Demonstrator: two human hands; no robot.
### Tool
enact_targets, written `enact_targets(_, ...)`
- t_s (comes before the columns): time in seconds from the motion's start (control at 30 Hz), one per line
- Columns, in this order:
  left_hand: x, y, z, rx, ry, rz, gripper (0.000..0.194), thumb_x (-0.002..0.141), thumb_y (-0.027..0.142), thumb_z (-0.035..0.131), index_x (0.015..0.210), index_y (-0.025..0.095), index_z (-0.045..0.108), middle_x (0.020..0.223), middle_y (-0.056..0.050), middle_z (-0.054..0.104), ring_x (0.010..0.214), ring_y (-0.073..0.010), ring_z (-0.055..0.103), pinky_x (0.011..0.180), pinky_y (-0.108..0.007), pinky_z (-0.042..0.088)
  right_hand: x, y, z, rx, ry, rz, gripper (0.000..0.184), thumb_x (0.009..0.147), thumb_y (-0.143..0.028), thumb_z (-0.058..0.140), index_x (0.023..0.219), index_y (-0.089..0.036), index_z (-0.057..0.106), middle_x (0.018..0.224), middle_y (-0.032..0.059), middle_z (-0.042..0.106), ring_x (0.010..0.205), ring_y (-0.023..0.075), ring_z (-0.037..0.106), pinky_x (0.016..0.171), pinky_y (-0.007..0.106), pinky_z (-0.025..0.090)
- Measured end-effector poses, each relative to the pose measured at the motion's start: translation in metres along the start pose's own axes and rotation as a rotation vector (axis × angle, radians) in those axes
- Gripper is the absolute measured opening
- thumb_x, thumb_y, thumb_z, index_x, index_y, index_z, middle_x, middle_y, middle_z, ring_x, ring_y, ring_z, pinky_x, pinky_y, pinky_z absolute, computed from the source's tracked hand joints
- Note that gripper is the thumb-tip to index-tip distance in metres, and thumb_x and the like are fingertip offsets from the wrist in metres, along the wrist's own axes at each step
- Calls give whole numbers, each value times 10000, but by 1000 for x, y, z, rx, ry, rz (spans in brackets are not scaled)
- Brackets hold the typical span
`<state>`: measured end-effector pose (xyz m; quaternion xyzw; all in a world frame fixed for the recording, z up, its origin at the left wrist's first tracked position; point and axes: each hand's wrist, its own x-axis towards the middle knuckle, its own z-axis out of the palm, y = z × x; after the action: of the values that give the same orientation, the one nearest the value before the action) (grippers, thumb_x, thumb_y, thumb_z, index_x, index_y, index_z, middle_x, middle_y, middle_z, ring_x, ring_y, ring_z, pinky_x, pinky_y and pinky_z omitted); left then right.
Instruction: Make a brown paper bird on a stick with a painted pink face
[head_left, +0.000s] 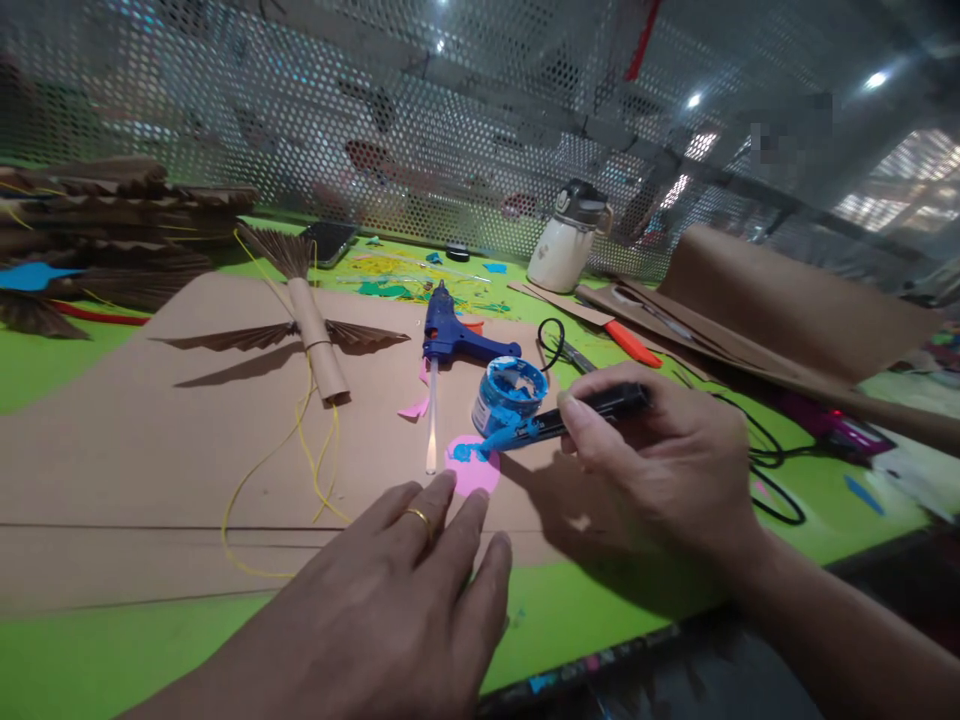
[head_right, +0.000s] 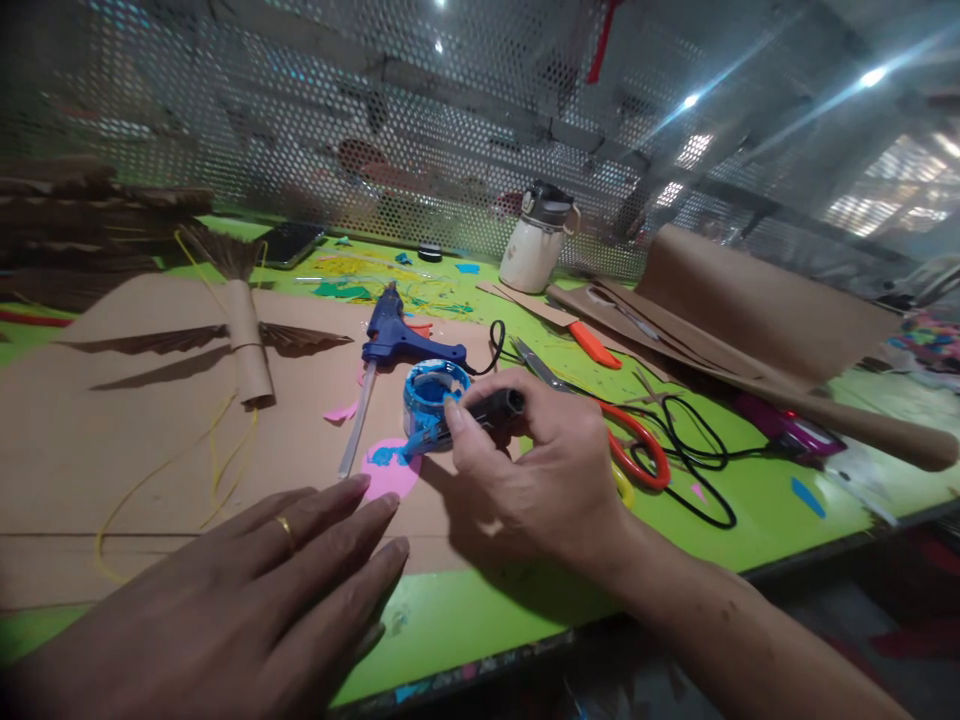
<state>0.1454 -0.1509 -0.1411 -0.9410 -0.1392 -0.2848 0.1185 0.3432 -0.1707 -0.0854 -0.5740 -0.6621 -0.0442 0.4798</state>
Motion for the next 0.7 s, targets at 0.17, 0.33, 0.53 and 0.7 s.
enact_targets(0.17, 0, 0, -2, 5, -17, 18, 300, 840, 200, 428, 1061, 120, 615, 1111, -179, 628, 1028, -302, 573, 881, -488, 415, -1, -2, -3, -35, 7, 20, 50, 750, -177, 610, 702, -187, 602, 535, -33, 604, 435, 92, 544, 445, 207, 456)
enact_targets(0.33, 1, -1, -3, -15, -47, 25, 324, 834, 215, 425, 1090, 115, 596, 1122, -191, 618, 1039, -313, 568, 890, -495, 399, -2, -3, -1, -4, -17, 5, 36, 750, -186, 622, 716, -183, 611, 556, -27, 623, 446, 93, 558, 441, 202, 454)
enact_targets(0.53, 1, 0, -3, 7, -59, 23, 314, 832, 199, 422, 1079, 119, 599, 1120, -185, 623, 1036, -316, 571, 860, -489, 416, -2, -2, -2, -53, 2, 14, 40, 749, -179, 622, 711, -187, 613, 547, -28, 614, 450, 95, 552, 453, 205, 457)
enact_targets(0.7, 0, 1, -3, 22, -47, 28, 313, 831, 198, 429, 1082, 116, 598, 1115, -186, 627, 1041, -317, 570, 859, -490, 419, -3, 0, -2, -50, 0, 3, 46, 760, -221, 622, 724, -193, 623, 547, -21, 615, 440, 104, 545, 433, 218, 448)
